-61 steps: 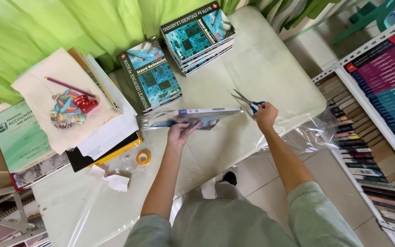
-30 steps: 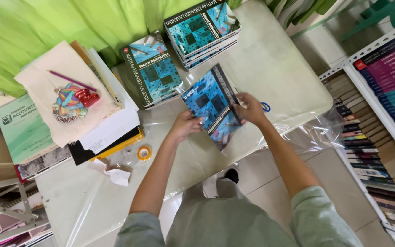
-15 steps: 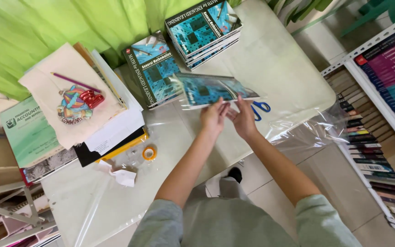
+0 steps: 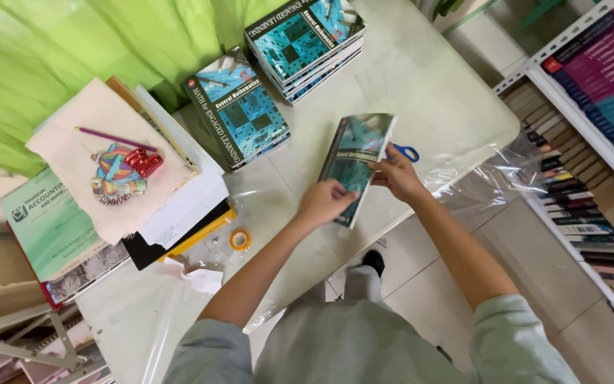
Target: Covering books with plastic wrap at a library desk.
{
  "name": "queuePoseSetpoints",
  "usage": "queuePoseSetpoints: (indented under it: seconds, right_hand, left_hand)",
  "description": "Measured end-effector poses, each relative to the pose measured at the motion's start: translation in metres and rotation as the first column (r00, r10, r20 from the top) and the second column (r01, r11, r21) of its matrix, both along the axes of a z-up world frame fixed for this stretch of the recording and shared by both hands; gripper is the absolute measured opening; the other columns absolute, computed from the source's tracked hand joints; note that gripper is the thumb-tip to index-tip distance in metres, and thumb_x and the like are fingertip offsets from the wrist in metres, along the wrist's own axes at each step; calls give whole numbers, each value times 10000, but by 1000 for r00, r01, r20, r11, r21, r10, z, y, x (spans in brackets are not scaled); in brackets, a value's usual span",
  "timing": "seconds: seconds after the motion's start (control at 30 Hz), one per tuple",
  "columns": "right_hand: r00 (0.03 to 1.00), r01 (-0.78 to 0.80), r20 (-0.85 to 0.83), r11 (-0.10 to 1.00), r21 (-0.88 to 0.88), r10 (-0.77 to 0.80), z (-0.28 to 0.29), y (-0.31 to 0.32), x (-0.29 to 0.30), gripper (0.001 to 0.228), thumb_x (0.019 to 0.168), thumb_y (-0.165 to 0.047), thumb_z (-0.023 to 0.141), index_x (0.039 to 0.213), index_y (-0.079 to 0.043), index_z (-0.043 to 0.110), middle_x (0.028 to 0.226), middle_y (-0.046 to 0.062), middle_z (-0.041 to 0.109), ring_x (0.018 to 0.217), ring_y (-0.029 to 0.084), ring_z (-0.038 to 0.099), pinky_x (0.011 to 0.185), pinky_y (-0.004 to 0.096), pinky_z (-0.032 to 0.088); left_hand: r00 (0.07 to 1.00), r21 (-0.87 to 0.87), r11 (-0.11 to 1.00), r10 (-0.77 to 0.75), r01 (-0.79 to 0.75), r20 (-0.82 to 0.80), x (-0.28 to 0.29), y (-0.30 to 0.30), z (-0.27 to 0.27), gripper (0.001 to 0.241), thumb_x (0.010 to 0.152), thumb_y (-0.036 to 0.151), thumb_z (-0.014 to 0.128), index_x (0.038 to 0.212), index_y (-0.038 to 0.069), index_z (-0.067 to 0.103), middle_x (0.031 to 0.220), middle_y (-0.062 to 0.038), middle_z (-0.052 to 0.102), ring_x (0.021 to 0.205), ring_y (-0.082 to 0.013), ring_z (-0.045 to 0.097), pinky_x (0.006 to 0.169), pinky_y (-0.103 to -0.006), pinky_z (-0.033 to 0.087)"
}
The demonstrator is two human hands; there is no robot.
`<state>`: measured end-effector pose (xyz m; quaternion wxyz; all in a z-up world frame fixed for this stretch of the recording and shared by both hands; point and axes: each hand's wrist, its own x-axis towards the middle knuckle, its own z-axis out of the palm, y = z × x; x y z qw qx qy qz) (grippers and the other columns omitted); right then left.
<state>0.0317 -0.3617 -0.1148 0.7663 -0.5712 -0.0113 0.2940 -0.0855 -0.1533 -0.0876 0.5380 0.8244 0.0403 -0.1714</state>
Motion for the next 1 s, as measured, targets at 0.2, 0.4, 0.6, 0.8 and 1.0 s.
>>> queuePoseSetpoints:
  seconds: [0.2,0.4,0.6,0.8,1.0]
  right_hand:
    - [974,-153,121,953,-260,190,8,33,-31,605,892,-65,683,1478,-30,533,949,159,720,737,210,685,618,349,589]
    - [979,-192,11,932,-309,205,30,40,-55,692,984,-310,635,1568,-71,352,1216,177,667,864,238,751,732,375,658]
    - [984,-169,-4,942,-289,176,8,30,-76,676,979,-349,588,1584,-141,367,1382,133,610,989,237,731,797,383,625]
    - [999,-20,24,937,-348,30,-20,23,-90,671,974,-252,601,1588,-159,347,1334,139,608,983,209,688,806,347,617]
    - [968,193,241,835,-516,-74,-91,1,-75,568,968,-71,635,1513,-58,476,1209,166,681,931,195,679,695,339,588]
  left_hand:
    - [990,266,964,-58,21,132,14,5,-5,828,599,679,860,1126,62,699,1012,-206,728,921,-379,708,795,-448,561]
    - [999,166,986,-32,26,37,15,14,-48,485,755,386,720,1090,36,746,984,-170,798,890,-290,762,773,-394,579]
    - [997,-301,952,47,-65,-66,2,26,-93,384,828,206,785,1161,32,708,1011,-96,763,883,-191,712,771,-337,573]
    - [980,-159,985,90,-61,179,1,13,-102,387,849,159,694,1201,-3,681,1021,-150,775,866,-224,748,776,-370,592]
    - [963,-15,997,73,-72,259,7,37,-68,426,857,149,707,1226,-35,598,1048,-220,748,945,-313,756,823,-413,607]
